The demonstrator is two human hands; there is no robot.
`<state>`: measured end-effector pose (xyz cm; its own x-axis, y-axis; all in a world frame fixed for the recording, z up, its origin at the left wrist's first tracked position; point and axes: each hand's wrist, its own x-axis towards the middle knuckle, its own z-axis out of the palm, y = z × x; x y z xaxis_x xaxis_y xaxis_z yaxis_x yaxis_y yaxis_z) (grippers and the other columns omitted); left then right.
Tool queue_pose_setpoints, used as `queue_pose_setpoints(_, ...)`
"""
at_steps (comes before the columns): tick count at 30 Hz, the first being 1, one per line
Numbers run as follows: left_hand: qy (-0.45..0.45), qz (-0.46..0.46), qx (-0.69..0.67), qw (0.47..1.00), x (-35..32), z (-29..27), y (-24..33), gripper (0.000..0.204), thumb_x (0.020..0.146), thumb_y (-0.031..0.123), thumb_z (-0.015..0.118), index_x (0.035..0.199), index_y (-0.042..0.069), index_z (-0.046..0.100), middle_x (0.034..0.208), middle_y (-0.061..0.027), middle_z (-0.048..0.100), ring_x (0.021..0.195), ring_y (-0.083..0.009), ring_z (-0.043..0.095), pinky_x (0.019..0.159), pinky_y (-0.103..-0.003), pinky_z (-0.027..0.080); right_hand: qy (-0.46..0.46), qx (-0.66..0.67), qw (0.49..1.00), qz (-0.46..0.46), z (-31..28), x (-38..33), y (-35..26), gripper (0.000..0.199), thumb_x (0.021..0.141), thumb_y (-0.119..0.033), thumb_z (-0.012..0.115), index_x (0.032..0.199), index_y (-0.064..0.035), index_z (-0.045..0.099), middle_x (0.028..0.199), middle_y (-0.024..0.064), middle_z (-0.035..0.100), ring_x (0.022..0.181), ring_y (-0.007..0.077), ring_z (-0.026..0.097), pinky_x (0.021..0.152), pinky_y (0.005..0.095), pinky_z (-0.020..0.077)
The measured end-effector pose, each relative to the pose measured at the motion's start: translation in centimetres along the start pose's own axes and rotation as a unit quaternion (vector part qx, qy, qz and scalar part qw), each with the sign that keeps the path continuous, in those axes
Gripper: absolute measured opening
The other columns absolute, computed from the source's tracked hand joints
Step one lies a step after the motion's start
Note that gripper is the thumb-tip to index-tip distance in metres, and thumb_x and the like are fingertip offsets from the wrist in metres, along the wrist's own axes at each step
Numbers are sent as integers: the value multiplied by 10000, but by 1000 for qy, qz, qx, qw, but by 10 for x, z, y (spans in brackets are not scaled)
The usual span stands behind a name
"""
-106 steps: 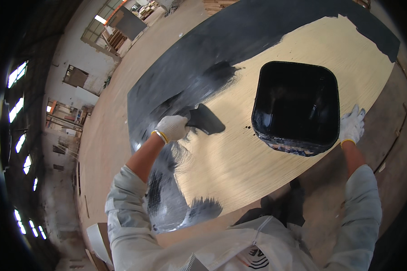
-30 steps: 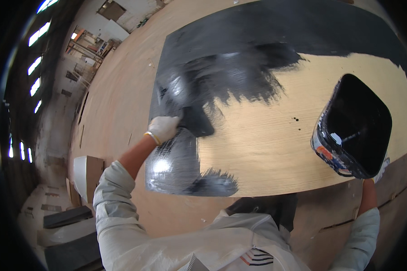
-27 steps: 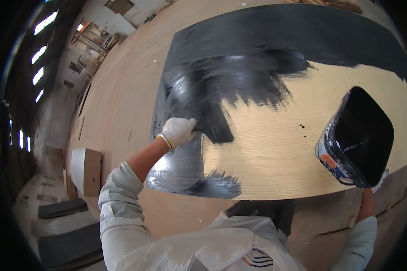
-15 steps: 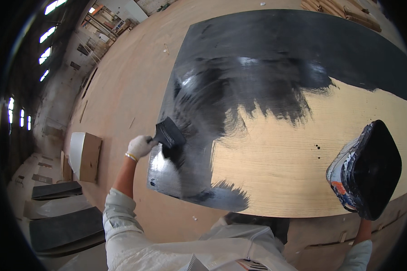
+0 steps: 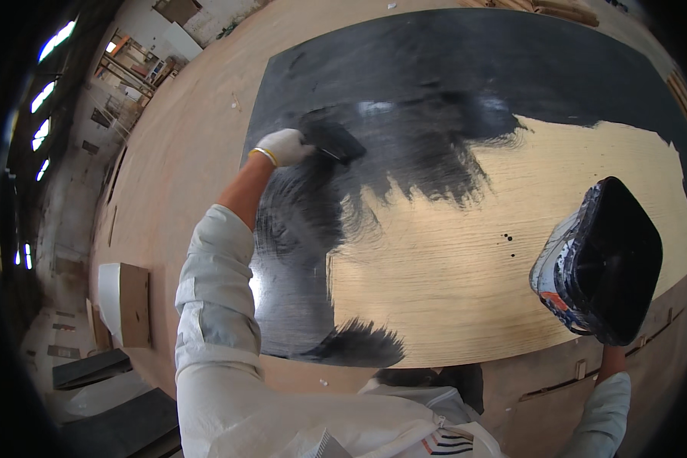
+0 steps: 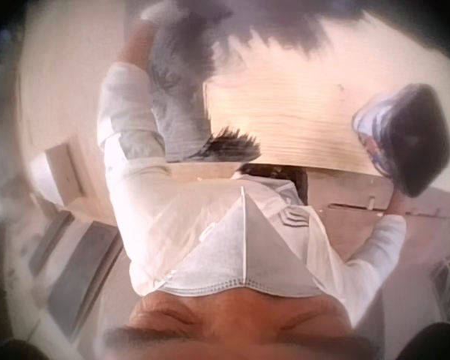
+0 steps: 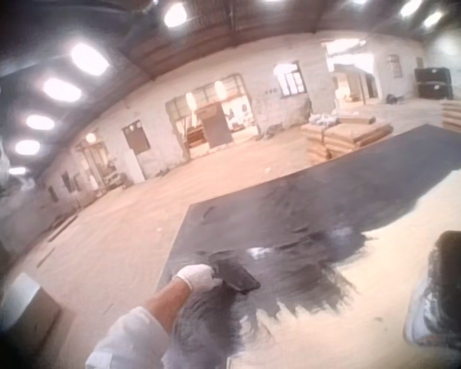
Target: The person applies black paint to a large wooden board using a brush. They repeatedly dip the brush into a paint container and spread the paint across the surface in broad strokes, gradually covering more of the board.
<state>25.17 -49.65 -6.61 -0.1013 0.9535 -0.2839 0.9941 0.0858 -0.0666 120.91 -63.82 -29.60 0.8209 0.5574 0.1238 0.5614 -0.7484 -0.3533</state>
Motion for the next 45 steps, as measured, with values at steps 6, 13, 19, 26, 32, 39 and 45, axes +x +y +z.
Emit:
queue_pose_setpoints(6,-48,113,55,991,-104,14,88,503,973,532,690,1097,55,793,996,-211,784,962,-428,753,883,-524,595,-2,-6,1000,10,-3,-7,7,843,1009,-559,626,1714,-272,264,1662,160,476,1460,386,544,1206,517,436)
queue_pose_setpoints(13,-61,-1,84,995,-186,33,12,486,1014,512,634,1090,55,780,976,-220,782,950,-412,761,869,-527,596,-24,-6,1000,-6,11,-5,-20,840,1011,-553,627,1714,-273,261,1659,160,479,1456,388,546,1206,520,434)
queue_pose_setpoints(19,-123,128,147,973,-192,17,86,457,1001,492,647,1073,58,770,971,-191,786,948,-409,760,872,-533,595,-24,2,1000,-13,14,-2,-11,838,1012,-547,627,1713,-274,259,1656,160,483,1454,390,548,1206,522,433)
queue_pose_setpoints(26,-92,108,146,979,-161,11,92,478,1003,507,642,1058,54,785,950,-189,787,939,-408,766,864,-523,602,-36,-16,999,-32,11,3,-11,799,1024,-524,612,1709,-304,264,1699,143,414,1471,382,531,1205,533,435)
queue_pose_setpoints(32,-115,38,149,981,-171,-1,80,489,995,518,643,1059,63,809,1024,-214,786,986,-416,757,900,-514,594,-74,2,997,15,-9,-20,-43,653,1094,-449,489,1705,-335,291,1799,84,232,1541,364,447,1221,534,412)
queue_pose_setpoints(39,-123,58,167,977,-159,-15,101,487,989,536,653,1062,83,813,1019,-186,793,973,-402,759,897,-507,594,-33,-92,995,-37,-23,-31,-54,715,1059,-490,527,1707,-304,289,1802,90,228,1532,380,451,1234,532,393)
queue_pose_setpoints(45,-123,88,189,970,-165,-6,134,500,1000,528,646,1079,63,813,1060,-189,800,1017,-395,771,908,-508,598,-59,-96,993,-27,-31,-44,-71,721,1054,-482,534,1705,-294,290,1803,95,225,1517,396,463,1225,548,397)
